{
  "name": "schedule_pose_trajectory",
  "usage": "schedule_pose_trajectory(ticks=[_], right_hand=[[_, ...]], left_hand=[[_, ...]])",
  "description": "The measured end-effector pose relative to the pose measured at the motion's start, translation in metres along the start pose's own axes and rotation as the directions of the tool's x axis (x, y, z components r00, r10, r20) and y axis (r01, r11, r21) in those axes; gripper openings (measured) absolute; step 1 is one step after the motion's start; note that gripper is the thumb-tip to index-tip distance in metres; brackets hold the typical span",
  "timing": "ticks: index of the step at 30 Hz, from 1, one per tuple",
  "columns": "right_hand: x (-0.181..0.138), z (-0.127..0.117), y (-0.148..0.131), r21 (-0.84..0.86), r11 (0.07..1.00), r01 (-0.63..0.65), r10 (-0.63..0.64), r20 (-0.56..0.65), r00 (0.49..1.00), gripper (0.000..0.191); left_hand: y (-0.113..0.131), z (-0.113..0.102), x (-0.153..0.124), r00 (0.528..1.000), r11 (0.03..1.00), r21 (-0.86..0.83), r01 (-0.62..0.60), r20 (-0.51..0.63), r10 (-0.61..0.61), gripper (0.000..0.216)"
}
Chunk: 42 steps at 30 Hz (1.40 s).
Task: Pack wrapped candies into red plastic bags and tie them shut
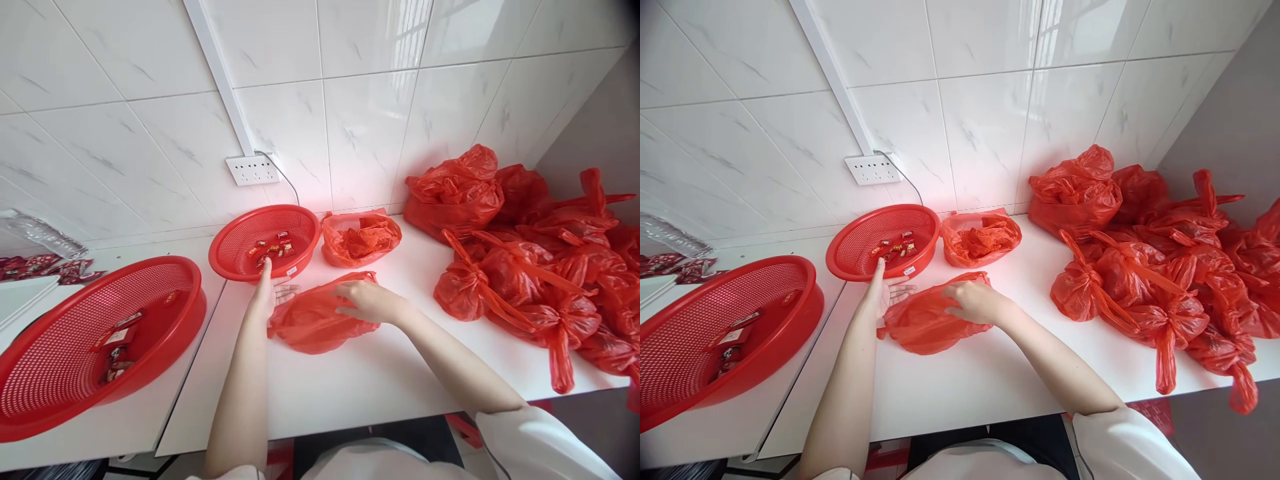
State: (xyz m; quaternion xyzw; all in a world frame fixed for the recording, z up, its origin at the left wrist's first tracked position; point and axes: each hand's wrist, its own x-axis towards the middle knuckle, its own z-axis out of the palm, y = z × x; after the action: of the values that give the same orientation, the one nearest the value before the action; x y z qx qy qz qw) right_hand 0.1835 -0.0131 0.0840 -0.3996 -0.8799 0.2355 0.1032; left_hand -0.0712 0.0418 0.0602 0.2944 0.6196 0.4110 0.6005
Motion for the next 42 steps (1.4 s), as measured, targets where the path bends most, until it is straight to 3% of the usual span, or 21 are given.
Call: schedule_pose_trajectory(ticks=[3,7,10,15,21,26,29,32,36,39,42], right_hand=[[0.004,-0.01,-0.016,0.063,0.993,0.098,-0.097,-0.01,0.995,0.028],[0.01,-0.021,-0.027,0.095,0.995,0.044,-0.044,-0.002,0.999,0.031],[0.013,-0.023,-0.025,0.118,0.993,0.015,-0.016,0.007,1.0,0.035],[0.017,-0.024,-0.013,0.092,0.996,-0.021,0.021,0.008,1.0,0.032],[0.012,-0.034,0.006,0.175,0.984,-0.032,0.048,-0.094,0.994,0.03],[0.014,-0.037,0.014,0.186,0.983,-0.008,0.047,-0.208,0.977,0.023],[0.021,-0.032,0.016,0.122,0.99,-0.077,0.114,-0.341,0.933,0.024],[0.031,-0.022,0.019,0.013,0.993,-0.12,0.113,-0.447,0.887,0.041],[0.041,-0.01,0.024,-0.102,0.991,-0.086,0.048,-0.333,0.942,0.075],[0.043,-0.007,0.025,-0.094,0.995,-0.03,0.008,-0.228,0.974,0.061],[0.042,-0.008,0.025,-0.022,1.0,0.017,-0.021,-0.218,0.976,0.037]], left_hand=[[-0.008,-0.003,0.014,1.0,0.991,-0.134,0.025,-0.006,-0.027,0.073],[-0.017,0.0,0.017,0.995,0.971,-0.239,-0.002,0.1,0.026,0.04],[-0.021,-0.001,0.017,0.984,0.945,-0.318,-0.074,0.134,0.122,0.03],[-0.03,-0.009,0.02,0.97,0.903,-0.362,-0.232,-0.019,0.241,0.005],[-0.032,-0.004,0.006,0.94,0.892,-0.305,-0.334,-0.043,0.337,0.016],[-0.035,0.011,-0.007,0.943,0.9,-0.287,-0.327,-0.034,0.332,0.023],[-0.043,0.017,-0.007,0.924,0.89,-0.268,-0.369,0.004,0.384,0.032],[-0.05,0.02,-0.005,0.912,0.889,-0.242,-0.388,0.038,0.409,0.034],[-0.053,0.022,-0.004,0.913,0.892,-0.237,-0.384,0.043,0.405,0.035],[-0.055,0.022,-0.001,0.903,0.881,-0.237,-0.409,0.031,0.428,0.038],[-0.057,0.02,0.004,0.898,0.869,-0.256,-0.424,0.008,0.441,0.036]])
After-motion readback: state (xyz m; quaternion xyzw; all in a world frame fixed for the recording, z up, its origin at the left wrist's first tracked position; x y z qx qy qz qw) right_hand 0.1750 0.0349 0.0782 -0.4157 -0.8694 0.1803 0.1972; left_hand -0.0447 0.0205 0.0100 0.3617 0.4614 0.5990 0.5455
